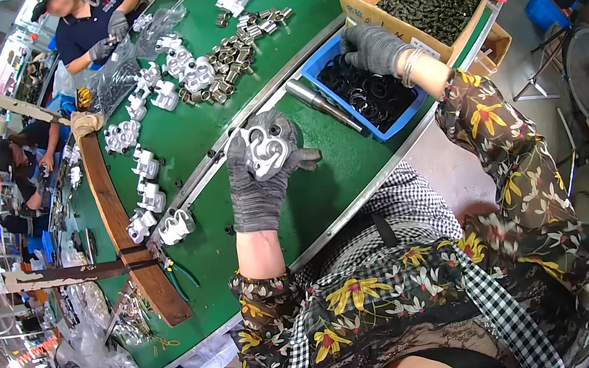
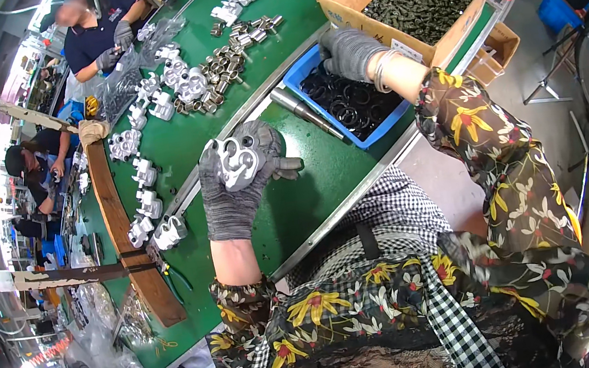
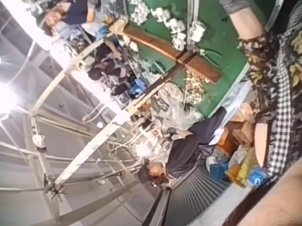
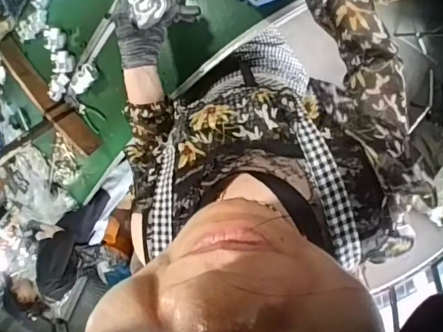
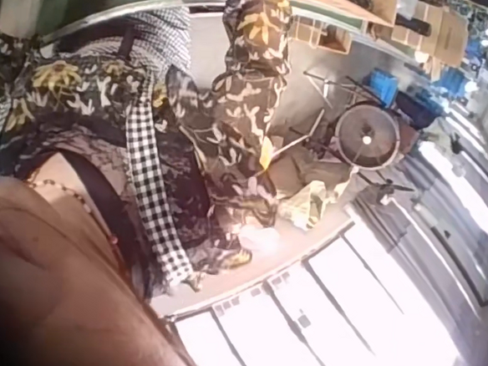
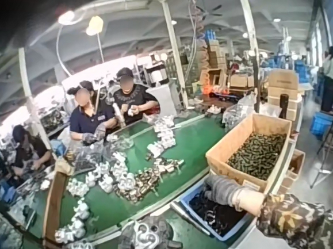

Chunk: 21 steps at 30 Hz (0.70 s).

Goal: Manually assembling small metal and plastic components at a factory workstation.

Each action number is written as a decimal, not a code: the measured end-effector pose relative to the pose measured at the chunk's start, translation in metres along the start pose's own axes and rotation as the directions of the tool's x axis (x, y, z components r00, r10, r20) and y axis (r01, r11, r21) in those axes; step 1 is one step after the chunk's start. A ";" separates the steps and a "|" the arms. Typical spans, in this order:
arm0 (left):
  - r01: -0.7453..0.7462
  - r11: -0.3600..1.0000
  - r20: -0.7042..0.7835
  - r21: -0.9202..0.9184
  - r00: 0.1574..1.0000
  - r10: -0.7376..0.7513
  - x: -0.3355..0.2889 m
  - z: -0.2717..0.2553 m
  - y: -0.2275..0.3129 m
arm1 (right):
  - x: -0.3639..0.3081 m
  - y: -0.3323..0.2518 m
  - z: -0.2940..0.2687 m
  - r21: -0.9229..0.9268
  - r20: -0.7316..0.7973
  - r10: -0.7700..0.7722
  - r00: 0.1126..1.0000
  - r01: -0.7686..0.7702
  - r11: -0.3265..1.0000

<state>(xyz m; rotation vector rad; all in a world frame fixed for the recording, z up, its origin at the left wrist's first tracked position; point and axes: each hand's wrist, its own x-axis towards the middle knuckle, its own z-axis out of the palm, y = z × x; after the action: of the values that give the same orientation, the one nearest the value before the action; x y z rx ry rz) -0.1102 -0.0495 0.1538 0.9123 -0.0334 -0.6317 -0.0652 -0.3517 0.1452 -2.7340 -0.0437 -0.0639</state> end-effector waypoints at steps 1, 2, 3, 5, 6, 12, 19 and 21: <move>-0.002 1.000 -0.003 -0.003 1.000 0.002 0.005 -0.002 -0.002 | -0.005 0.000 -0.008 0.041 -0.057 0.001 0.998 0.001 0.999; -0.009 0.997 0.077 -0.076 0.997 0.015 0.007 -0.014 -0.003 | -0.003 -0.007 -0.008 0.097 -0.100 -0.023 0.995 0.032 0.995; -0.013 0.989 0.156 -0.145 0.987 0.036 0.007 -0.022 -0.001 | 0.000 -0.010 -0.004 0.165 -0.149 -0.084 0.985 0.109 0.980; -0.059 0.985 0.116 -0.164 0.990 0.078 0.008 -0.023 0.001 | -0.016 -0.054 -0.028 0.518 0.028 0.021 0.999 -0.032 0.855; -0.077 0.982 0.111 -0.175 0.989 0.098 0.010 -0.020 -0.002 | -0.028 -0.079 -0.044 0.537 0.041 -0.065 0.997 0.032 0.843; -0.154 0.966 -0.109 -0.209 0.985 0.134 0.008 0.010 0.003 | -0.045 -0.134 0.012 0.912 -0.023 -0.222 0.975 0.112 0.395; -0.342 0.884 0.114 0.320 0.940 0.322 0.013 -0.047 -0.004 | -0.056 -0.161 0.035 0.746 -0.310 -0.210 0.927 0.374 0.551; -0.363 0.857 -0.059 0.365 0.910 0.411 0.013 -0.022 -0.006 | -0.056 -0.160 0.037 0.770 -0.286 -0.189 0.940 0.342 0.538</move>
<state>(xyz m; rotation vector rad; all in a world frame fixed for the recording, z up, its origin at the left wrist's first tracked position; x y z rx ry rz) -0.0965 -0.0433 0.1323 1.2488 -0.2097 -0.1828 -0.1264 -0.1909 0.1717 -1.7429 -0.3588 -0.2898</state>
